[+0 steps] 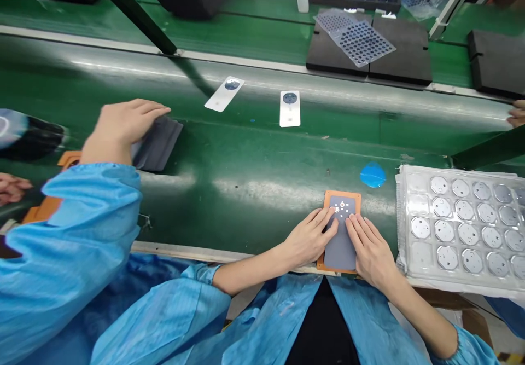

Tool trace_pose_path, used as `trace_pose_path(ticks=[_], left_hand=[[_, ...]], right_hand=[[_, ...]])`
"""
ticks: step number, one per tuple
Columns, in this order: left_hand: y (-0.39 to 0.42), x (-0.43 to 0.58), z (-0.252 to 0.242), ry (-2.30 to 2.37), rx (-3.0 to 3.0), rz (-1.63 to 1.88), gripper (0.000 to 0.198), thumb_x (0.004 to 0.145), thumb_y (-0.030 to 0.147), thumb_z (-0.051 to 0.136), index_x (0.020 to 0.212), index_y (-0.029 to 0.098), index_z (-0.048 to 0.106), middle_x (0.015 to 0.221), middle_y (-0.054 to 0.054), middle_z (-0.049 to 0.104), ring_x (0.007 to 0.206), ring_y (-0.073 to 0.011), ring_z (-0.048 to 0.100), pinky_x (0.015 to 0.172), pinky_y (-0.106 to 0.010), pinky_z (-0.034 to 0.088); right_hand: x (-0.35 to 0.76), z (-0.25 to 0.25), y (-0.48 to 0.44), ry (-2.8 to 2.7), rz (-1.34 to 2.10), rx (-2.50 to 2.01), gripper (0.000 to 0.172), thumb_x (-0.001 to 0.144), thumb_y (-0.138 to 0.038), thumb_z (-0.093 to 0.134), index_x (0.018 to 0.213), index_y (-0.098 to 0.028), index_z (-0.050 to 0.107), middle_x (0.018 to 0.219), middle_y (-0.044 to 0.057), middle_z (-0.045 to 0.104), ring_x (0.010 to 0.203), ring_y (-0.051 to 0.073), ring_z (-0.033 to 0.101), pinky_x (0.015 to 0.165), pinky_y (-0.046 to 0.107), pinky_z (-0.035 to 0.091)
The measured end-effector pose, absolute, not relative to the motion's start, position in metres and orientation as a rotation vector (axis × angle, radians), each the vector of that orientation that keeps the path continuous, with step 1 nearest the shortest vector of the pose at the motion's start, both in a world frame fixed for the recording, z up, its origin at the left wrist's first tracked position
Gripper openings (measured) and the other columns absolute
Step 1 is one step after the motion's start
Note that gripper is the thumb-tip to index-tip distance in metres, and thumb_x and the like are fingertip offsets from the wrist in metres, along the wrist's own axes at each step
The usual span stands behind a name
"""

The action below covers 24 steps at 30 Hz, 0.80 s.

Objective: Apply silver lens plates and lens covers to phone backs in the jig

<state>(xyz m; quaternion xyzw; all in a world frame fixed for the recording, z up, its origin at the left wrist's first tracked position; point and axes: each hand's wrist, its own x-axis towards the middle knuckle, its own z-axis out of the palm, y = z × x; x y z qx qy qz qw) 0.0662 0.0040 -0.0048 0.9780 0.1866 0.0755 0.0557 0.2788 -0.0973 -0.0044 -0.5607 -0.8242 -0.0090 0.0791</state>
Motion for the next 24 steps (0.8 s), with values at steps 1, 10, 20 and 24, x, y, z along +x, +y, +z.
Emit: trace_pose_path(ticks=[1, 10, 20, 24], left_hand=[[0.004, 0.064, -0.003, 0.564, 2.938, 0.199, 0.047, 0.092, 0.019, 0.054, 0.136, 0.003, 0.05, 0.149, -0.029, 0.045, 0.14, -0.0382, 0.045, 0.114, -0.05, 0.039], [0.024, 0.055, 0.008, 0.723, 2.261, 0.467, 0.077, 0.086, 0.021, 0.073, 0.153, 0.024, 0.036, 0.163, -0.016, 0.029, 0.15, -0.0317, 0.032, 0.12, -0.051, 0.034], [0.007, 0.106, 0.067, 0.475, 1.7, 1.195, 0.008, 0.091, 0.016, 0.07, 0.098, 0.016, 0.073, 0.094, -0.007, 0.076, 0.089, -0.0164, 0.073, 0.084, -0.028, 0.059], [0.008, 0.107, 0.073, 0.367, 1.742, 1.261, 0.009, 0.089, 0.011, 0.072, 0.097, 0.015, 0.073, 0.091, -0.008, 0.076, 0.084, -0.0164, 0.072, 0.079, -0.028, 0.06]], right_hand=[[0.279, -0.006, -0.099, -2.451, -0.018, -1.674, 0.077, 0.083, -0.002, 0.04, 0.159, -0.002, 0.024, 0.154, 0.021, 0.044, 0.145, 0.033, 0.041, 0.117, 0.051, 0.044], [0.29, -0.004, -0.099, -1.797, 0.463, -1.423, 0.048, 0.095, -0.012, 0.053, 0.14, -0.026, 0.061, 0.145, 0.008, 0.058, 0.135, 0.029, 0.055, 0.113, 0.05, 0.048], [0.286, 0.021, -0.084, -0.64, 1.204, -0.963, 0.011, 0.083, -0.025, 0.079, 0.093, -0.029, 0.079, 0.108, 0.004, 0.078, 0.104, 0.023, 0.073, 0.091, 0.039, 0.061], [0.289, 0.023, -0.086, -0.612, 1.266, -0.921, 0.013, 0.079, -0.023, 0.082, 0.091, -0.029, 0.079, 0.105, 0.003, 0.078, 0.101, 0.021, 0.074, 0.089, 0.032, 0.061]])
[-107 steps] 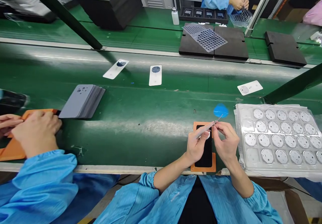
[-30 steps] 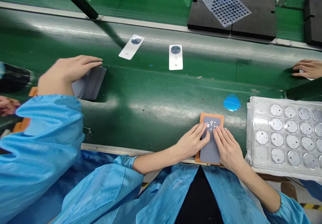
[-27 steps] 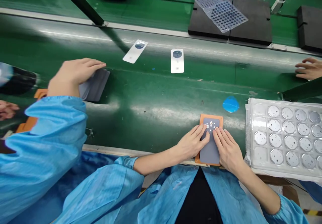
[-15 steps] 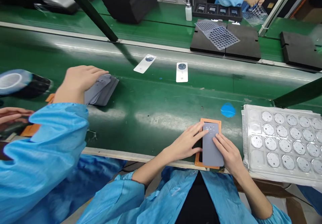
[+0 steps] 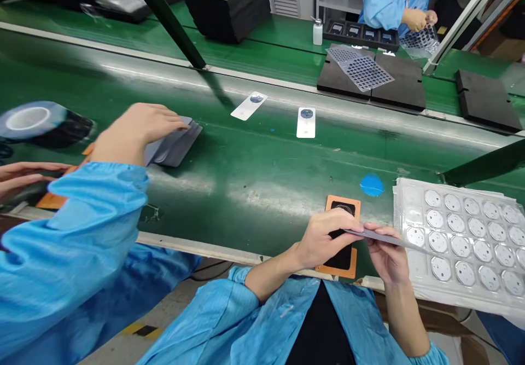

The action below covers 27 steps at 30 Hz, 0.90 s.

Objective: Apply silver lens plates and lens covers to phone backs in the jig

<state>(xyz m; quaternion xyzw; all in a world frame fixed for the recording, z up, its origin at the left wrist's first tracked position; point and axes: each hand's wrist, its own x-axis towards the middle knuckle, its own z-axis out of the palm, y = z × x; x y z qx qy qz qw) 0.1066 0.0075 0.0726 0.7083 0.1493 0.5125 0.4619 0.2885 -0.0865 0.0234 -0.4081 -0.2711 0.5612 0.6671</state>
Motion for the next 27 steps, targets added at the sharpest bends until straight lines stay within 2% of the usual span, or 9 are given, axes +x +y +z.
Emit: trace_pose_path(ticks=[5, 11, 15, 19, 27], left_hand=[[0.006, 0.107, 0.075, 0.371, 1.755, 1.253, 0.011, 0.087, 0.013, 0.074, 0.098, 0.014, 0.072, 0.089, -0.008, 0.075, 0.082, -0.0165, 0.072, 0.079, -0.028, 0.059], [0.004, 0.112, 0.076, 0.375, 1.769, 1.24, 0.01, 0.088, 0.015, 0.074, 0.099, 0.015, 0.072, 0.09, -0.008, 0.075, 0.085, -0.0172, 0.072, 0.08, -0.029, 0.059], [0.004, 0.116, 0.075, 0.335, 1.798, 1.236, 0.007, 0.089, 0.013, 0.072, 0.096, 0.016, 0.073, 0.091, -0.008, 0.075, 0.085, -0.0167, 0.072, 0.081, -0.029, 0.058], [0.002, 0.12, 0.073, 0.352, 1.821, 1.284, 0.007, 0.091, 0.013, 0.07, 0.096, 0.017, 0.071, 0.09, -0.006, 0.075, 0.083, -0.0159, 0.072, 0.081, -0.029, 0.056], [-0.002, 0.123, 0.074, 0.385, 1.761, 1.374, 0.007, 0.089, 0.014, 0.073, 0.093, 0.017, 0.069, 0.084, -0.005, 0.075, 0.077, -0.0156, 0.072, 0.077, -0.03, 0.055]], right_hand=[[0.293, 0.015, -0.091, -0.573, 1.296, -0.939, 0.014, 0.077, -0.025, 0.083, 0.09, -0.028, 0.076, 0.105, 0.004, 0.077, 0.099, 0.021, 0.073, 0.091, 0.037, 0.06], [0.297, 0.003, -0.091, -0.84, 1.171, -1.022, 0.006, 0.09, -0.031, 0.067, 0.095, -0.03, 0.069, 0.109, 0.004, 0.075, 0.094, 0.024, 0.074, 0.083, 0.043, 0.063], [0.296, 0.0, -0.091, -0.945, 1.101, -1.061, 0.009, 0.09, -0.026, 0.061, 0.098, -0.029, 0.065, 0.108, 0.006, 0.075, 0.095, 0.025, 0.074, 0.077, 0.041, 0.064], [0.294, -0.004, -0.093, -0.987, 1.064, -1.111, 0.009, 0.093, -0.031, 0.058, 0.097, -0.027, 0.064, 0.107, 0.009, 0.074, 0.093, 0.024, 0.074, 0.074, 0.038, 0.064], [0.292, 0.003, -0.09, -0.983, 1.084, -1.003, 0.011, 0.094, -0.031, 0.059, 0.101, -0.031, 0.067, 0.108, 0.006, 0.074, 0.098, 0.025, 0.073, 0.079, 0.042, 0.062]])
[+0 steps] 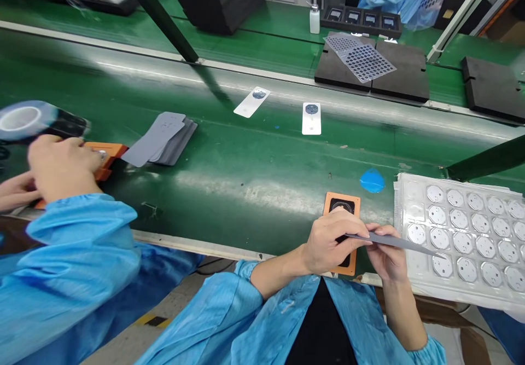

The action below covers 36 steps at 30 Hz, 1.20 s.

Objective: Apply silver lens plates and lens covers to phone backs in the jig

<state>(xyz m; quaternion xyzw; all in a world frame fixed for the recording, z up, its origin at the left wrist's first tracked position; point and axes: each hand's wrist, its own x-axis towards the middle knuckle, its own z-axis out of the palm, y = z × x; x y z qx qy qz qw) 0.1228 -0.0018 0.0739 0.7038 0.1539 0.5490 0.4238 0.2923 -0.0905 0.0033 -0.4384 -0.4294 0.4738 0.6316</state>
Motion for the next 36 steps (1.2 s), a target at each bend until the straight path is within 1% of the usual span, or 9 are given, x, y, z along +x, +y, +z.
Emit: trace_pose_path(ticks=[5, 8, 11, 15, 17, 23, 28, 32, 36], left_hand=[[0.001, 0.119, 0.076, 0.435, 1.752, 1.266, 0.018, 0.086, 0.025, 0.078, 0.1, 0.017, 0.069, 0.088, -0.007, 0.076, 0.08, -0.017, 0.071, 0.078, -0.03, 0.057], [0.002, 0.118, 0.074, 0.402, 1.777, 1.283, 0.019, 0.086, 0.021, 0.077, 0.102, 0.017, 0.069, 0.092, -0.008, 0.075, 0.083, -0.0175, 0.071, 0.08, -0.031, 0.058], [0.002, 0.118, 0.073, 0.4, 1.781, 1.298, 0.021, 0.086, 0.018, 0.078, 0.105, 0.018, 0.069, 0.093, -0.007, 0.075, 0.086, -0.0177, 0.072, 0.082, -0.031, 0.059], [0.001, 0.12, 0.074, 0.403, 1.803, 1.32, 0.017, 0.088, 0.018, 0.076, 0.103, 0.018, 0.07, 0.092, -0.006, 0.076, 0.087, -0.0178, 0.073, 0.086, -0.032, 0.059], [0.001, 0.122, 0.073, 0.39, 1.825, 1.345, 0.014, 0.089, 0.015, 0.073, 0.102, 0.018, 0.07, 0.092, -0.006, 0.076, 0.087, -0.0175, 0.073, 0.086, -0.032, 0.059], [0.002, 0.125, 0.067, 0.371, 1.89, 1.362, 0.008, 0.093, 0.015, 0.067, 0.099, 0.018, 0.069, 0.091, -0.006, 0.074, 0.086, -0.017, 0.072, 0.084, -0.031, 0.057], [0.002, 0.125, 0.064, 0.369, 1.997, 1.348, 0.007, 0.096, 0.016, 0.062, 0.098, 0.019, 0.069, 0.088, -0.005, 0.072, 0.082, -0.016, 0.07, 0.081, -0.031, 0.055], [0.007, 0.125, 0.06, 0.541, 1.77, 1.263, 0.007, 0.094, 0.02, 0.066, 0.087, 0.018, 0.069, 0.082, -0.004, 0.071, 0.076, -0.0147, 0.066, 0.077, -0.029, 0.054], [0.022, 0.123, 0.052, 0.655, 0.979, 0.956, 0.025, 0.082, 0.032, 0.081, 0.083, 0.015, 0.063, 0.078, -0.002, 0.069, 0.07, -0.0114, 0.064, 0.068, -0.023, 0.053]], right_hand=[[0.295, 0.002, -0.09, -0.988, 1.071, -1.024, 0.009, 0.094, -0.032, 0.059, 0.099, -0.03, 0.065, 0.105, 0.005, 0.073, 0.094, 0.024, 0.073, 0.075, 0.041, 0.062], [0.297, -0.004, -0.092, -0.971, 1.083, -1.045, 0.01, 0.095, -0.036, 0.055, 0.098, -0.03, 0.063, 0.103, 0.006, 0.072, 0.09, 0.024, 0.073, 0.07, 0.04, 0.062], [0.302, -0.012, -0.092, -0.981, 1.062, -1.09, 0.018, 0.099, -0.041, 0.046, 0.102, -0.031, 0.061, 0.099, 0.008, 0.07, 0.09, 0.026, 0.072, 0.068, 0.041, 0.061], [0.307, -0.02, -0.091, -0.994, 1.047, -1.115, 0.036, 0.101, -0.054, 0.033, 0.108, -0.031, 0.059, 0.094, 0.009, 0.068, 0.096, 0.028, 0.07, 0.076, 0.047, 0.061], [0.307, -0.022, -0.09, -0.948, 1.081, -1.102, 0.037, 0.1, -0.058, 0.035, 0.106, -0.031, 0.06, 0.093, 0.008, 0.068, 0.094, 0.027, 0.069, 0.079, 0.047, 0.061], [0.296, -0.02, -0.088, -0.726, 1.229, -1.032, 0.026, 0.097, -0.052, 0.046, 0.09, -0.03, 0.059, 0.09, 0.005, 0.067, 0.086, 0.022, 0.069, 0.074, 0.038, 0.062], [0.288, -0.019, -0.086, -0.64, 1.236, -1.035, 0.026, 0.096, -0.05, 0.051, 0.088, -0.028, 0.064, 0.088, 0.006, 0.069, 0.083, 0.022, 0.07, 0.07, 0.038, 0.063], [0.283, -0.008, -0.082, -0.601, 1.217, -0.959, 0.006, 0.091, -0.034, 0.064, 0.091, -0.031, 0.07, 0.091, 0.001, 0.074, 0.085, 0.019, 0.073, 0.073, 0.034, 0.064], [0.279, 0.02, -0.077, -0.708, 1.016, -1.056, 0.025, 0.086, -0.027, 0.074, 0.111, -0.03, 0.071, 0.098, 0.003, 0.077, 0.086, 0.023, 0.075, 0.068, 0.034, 0.065]])
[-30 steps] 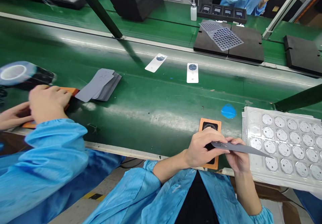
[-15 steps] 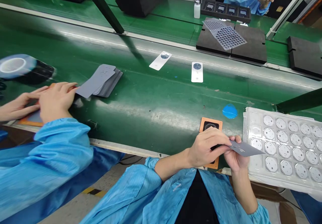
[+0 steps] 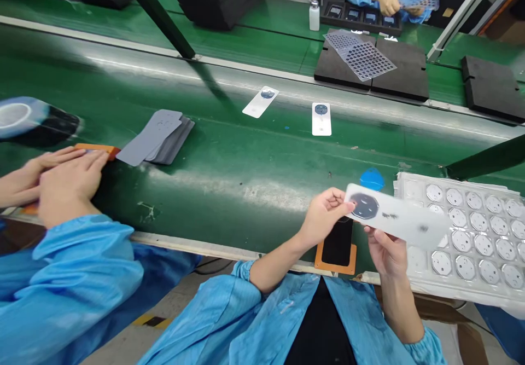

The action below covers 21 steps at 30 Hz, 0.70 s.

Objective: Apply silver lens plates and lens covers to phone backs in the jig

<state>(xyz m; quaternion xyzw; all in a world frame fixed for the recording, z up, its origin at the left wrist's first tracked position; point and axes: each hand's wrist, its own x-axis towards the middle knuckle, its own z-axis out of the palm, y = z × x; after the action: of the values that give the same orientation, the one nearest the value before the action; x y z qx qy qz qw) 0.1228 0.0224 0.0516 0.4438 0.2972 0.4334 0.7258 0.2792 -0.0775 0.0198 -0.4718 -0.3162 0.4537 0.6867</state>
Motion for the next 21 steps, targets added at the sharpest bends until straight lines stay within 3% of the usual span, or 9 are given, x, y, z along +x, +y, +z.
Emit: trace_pose_path(ticks=[4, 8, 14, 19, 21], left_hand=[[0.031, 0.12, 0.043, 0.479, 0.431, 0.631, 0.039, 0.072, 0.032, 0.09, 0.089, 0.014, 0.06, 0.081, -0.001, 0.067, 0.068, -0.009, 0.063, 0.068, -0.021, 0.053], [0.026, 0.121, 0.035, 0.415, 0.305, 0.554, 0.039, 0.077, 0.031, 0.086, 0.103, 0.015, 0.063, 0.095, -0.005, 0.069, 0.077, -0.0122, 0.066, 0.075, -0.025, 0.055], [0.019, 0.125, 0.029, 0.523, 0.49, 0.723, 0.04, 0.075, 0.029, 0.087, 0.098, 0.017, 0.057, 0.099, -0.003, 0.07, 0.088, -0.014, 0.067, 0.084, -0.028, 0.053], [0.028, 0.113, 0.023, 0.712, 0.823, 0.77, 0.041, 0.073, 0.033, 0.088, 0.093, 0.014, 0.058, 0.094, -0.006, 0.071, 0.089, -0.0149, 0.067, 0.085, -0.027, 0.051], [0.041, 0.103, 0.019, 0.775, 0.896, 0.781, 0.039, 0.077, 0.037, 0.084, 0.096, 0.015, 0.058, 0.089, -0.005, 0.071, 0.085, -0.015, 0.067, 0.083, -0.027, 0.05]], right_hand=[[0.274, 0.051, -0.073, -0.931, 1.027, -1.046, 0.038, 0.082, -0.032, 0.081, 0.118, -0.031, 0.07, 0.103, 0.005, 0.078, 0.087, 0.027, 0.077, 0.064, 0.038, 0.067], [0.263, 0.066, -0.065, -0.986, 0.968, -1.094, 0.041, 0.082, -0.033, 0.082, 0.12, -0.027, 0.068, 0.108, 0.007, 0.077, 0.089, 0.026, 0.076, 0.073, 0.041, 0.067], [0.25, 0.041, -0.059, -0.855, 0.808, -1.333, 0.021, 0.079, -0.031, 0.083, 0.094, -0.019, 0.074, 0.094, 0.007, 0.078, 0.09, 0.024, 0.073, 0.087, 0.039, 0.061], [0.267, 0.022, -0.034, -0.493, 0.962, -1.245, 0.032, 0.071, -0.031, 0.088, 0.096, -0.016, 0.074, 0.093, 0.007, 0.077, 0.075, 0.018, 0.069, 0.064, 0.028, 0.058], [0.292, 0.029, -0.008, -0.454, 0.98, -1.196, 0.037, 0.067, -0.028, 0.09, 0.097, -0.015, 0.074, 0.098, 0.007, 0.076, 0.077, 0.016, 0.069, 0.061, 0.025, 0.057]])
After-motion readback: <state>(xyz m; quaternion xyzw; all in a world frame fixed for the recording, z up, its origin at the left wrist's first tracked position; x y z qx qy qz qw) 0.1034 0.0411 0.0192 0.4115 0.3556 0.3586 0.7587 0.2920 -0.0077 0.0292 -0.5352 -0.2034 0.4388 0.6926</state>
